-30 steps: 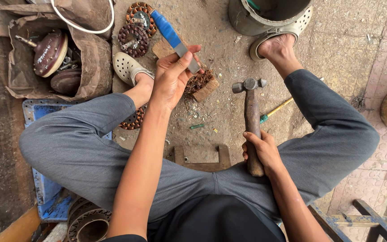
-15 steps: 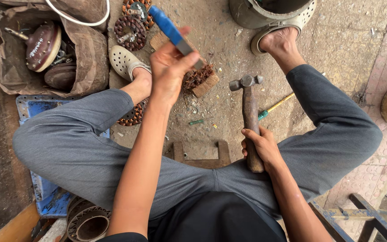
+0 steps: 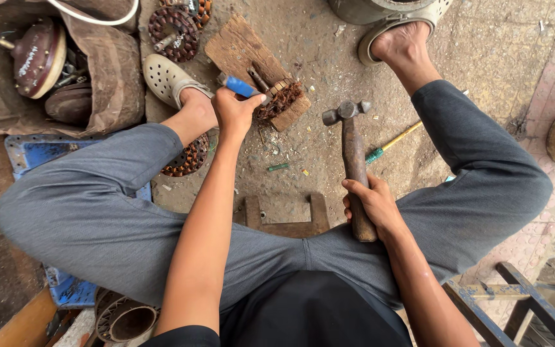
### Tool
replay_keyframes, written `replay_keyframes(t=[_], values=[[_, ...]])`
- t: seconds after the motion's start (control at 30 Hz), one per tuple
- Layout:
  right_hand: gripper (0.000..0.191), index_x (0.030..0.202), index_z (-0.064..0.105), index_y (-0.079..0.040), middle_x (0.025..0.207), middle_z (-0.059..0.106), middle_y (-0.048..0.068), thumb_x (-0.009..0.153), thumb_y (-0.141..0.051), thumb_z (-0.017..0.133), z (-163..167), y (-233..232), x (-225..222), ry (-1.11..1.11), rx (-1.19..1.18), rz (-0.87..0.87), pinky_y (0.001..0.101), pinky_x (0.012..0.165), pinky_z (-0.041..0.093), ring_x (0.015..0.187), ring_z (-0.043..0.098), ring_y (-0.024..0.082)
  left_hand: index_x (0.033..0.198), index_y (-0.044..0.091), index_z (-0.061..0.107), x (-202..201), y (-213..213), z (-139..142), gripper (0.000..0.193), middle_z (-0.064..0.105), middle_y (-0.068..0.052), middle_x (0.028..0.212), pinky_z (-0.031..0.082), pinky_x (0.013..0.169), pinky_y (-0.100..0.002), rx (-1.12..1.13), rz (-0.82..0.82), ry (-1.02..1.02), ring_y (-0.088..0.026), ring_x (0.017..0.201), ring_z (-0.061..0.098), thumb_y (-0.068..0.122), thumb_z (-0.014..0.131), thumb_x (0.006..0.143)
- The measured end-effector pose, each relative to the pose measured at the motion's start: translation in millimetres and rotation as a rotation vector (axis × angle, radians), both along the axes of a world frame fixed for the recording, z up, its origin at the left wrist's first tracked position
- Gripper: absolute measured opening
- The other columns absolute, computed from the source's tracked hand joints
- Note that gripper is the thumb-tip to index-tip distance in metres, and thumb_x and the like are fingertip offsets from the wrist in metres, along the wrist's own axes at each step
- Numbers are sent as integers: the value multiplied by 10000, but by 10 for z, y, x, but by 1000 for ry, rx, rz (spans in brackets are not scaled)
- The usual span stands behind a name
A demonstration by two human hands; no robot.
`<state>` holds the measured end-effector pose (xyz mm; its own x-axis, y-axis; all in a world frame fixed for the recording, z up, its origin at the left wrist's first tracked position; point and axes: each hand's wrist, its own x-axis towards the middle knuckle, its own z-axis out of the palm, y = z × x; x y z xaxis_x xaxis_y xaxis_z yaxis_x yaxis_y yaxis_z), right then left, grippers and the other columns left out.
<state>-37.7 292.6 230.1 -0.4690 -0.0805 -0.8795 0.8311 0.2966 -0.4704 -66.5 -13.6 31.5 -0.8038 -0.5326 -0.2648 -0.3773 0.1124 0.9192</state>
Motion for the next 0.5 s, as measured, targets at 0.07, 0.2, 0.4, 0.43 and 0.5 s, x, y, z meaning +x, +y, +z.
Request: replay_keyframes(t=[0.07, 0.2, 0.4, 0.43, 0.5], values=[[222, 1016, 570, -1, 637, 600, 89, 938, -187, 661, -1, -6, -7, -7, 32, 11, 318, 419, 474, 464, 578, 167, 828, 16, 777, 6, 23, 5, 201, 782, -89, 766, 560, 654, -289, -98, -47, 13, -159, 671, 739, 84, 914, 696], [218, 1016, 564, -3, 636, 599, 82, 934, -182, 657, -10, -17, -19, -19, 14, -4, 315, 413, 469, 460, 577, 162, 787, 16, 771, 8, 71, 56, 202, 764, -118, 740, 545, 645, -328, -233, -60, 48, -214, 641, 725, 84, 932, 686], [218, 1034, 570, -2, 633, 599, 89, 943, -181, 654, -22, -8, -18, -8, 12, 13, 307, 421, 473, 461, 578, 162, 787, -7, 716, 29, 189, 43, 198, 733, -126, 784, 554, 652, -348, -242, -67, 133, -240, 689, 721, 45, 897, 727], [220, 1036, 569, -2, 635, 600, 85, 943, -182, 654, -25, -6, -16, -10, 13, 10, 307, 422, 475, 463, 579, 160, 785, -12, 709, 25, 201, 38, 205, 728, -130, 790, 553, 650, -350, -256, -68, 142, -241, 694, 718, 43, 898, 728], [224, 1040, 567, -2, 641, 601, 79, 941, -182, 656, -32, -2, -12, -18, 15, 8, 307, 423, 477, 468, 582, 156, 777, 1, 707, 10, 207, 30, 185, 731, -118, 801, 564, 656, -338, -253, -43, 134, -223, 702, 721, 42, 884, 743]])
